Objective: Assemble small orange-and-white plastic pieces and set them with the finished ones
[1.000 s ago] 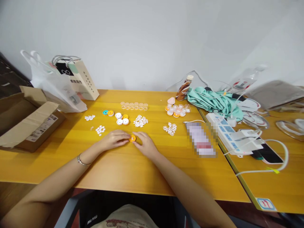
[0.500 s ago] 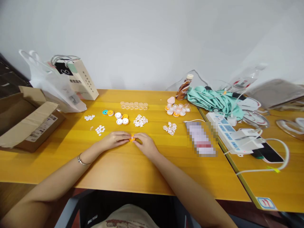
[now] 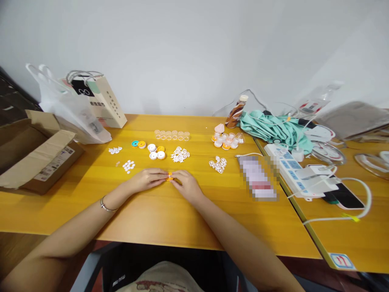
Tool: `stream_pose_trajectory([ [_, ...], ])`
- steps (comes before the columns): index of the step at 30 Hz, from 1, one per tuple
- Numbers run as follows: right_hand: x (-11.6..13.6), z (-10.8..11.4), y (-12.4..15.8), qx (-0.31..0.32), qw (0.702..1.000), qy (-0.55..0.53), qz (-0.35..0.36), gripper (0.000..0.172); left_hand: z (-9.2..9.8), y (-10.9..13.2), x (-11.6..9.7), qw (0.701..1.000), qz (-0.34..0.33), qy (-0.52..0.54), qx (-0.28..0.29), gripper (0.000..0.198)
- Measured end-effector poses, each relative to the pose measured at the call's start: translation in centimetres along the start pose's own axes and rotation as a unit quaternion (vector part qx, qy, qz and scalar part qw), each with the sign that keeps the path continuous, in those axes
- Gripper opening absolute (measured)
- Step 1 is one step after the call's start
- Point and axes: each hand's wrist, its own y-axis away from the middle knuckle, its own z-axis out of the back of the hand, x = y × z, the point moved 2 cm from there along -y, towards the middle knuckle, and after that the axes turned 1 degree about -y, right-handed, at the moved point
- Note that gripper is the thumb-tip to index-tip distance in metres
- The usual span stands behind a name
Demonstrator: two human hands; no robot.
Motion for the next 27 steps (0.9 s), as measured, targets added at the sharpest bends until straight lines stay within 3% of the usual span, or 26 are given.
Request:
stream_pose_trajectory([
  [27, 0.16, -0.10, 0.02, 0.018, 0.998, 0.047, 0.025, 0.018, 0.42, -0.21, -0.74, 0.999, 0.005, -0.032, 0.038, 0.026],
])
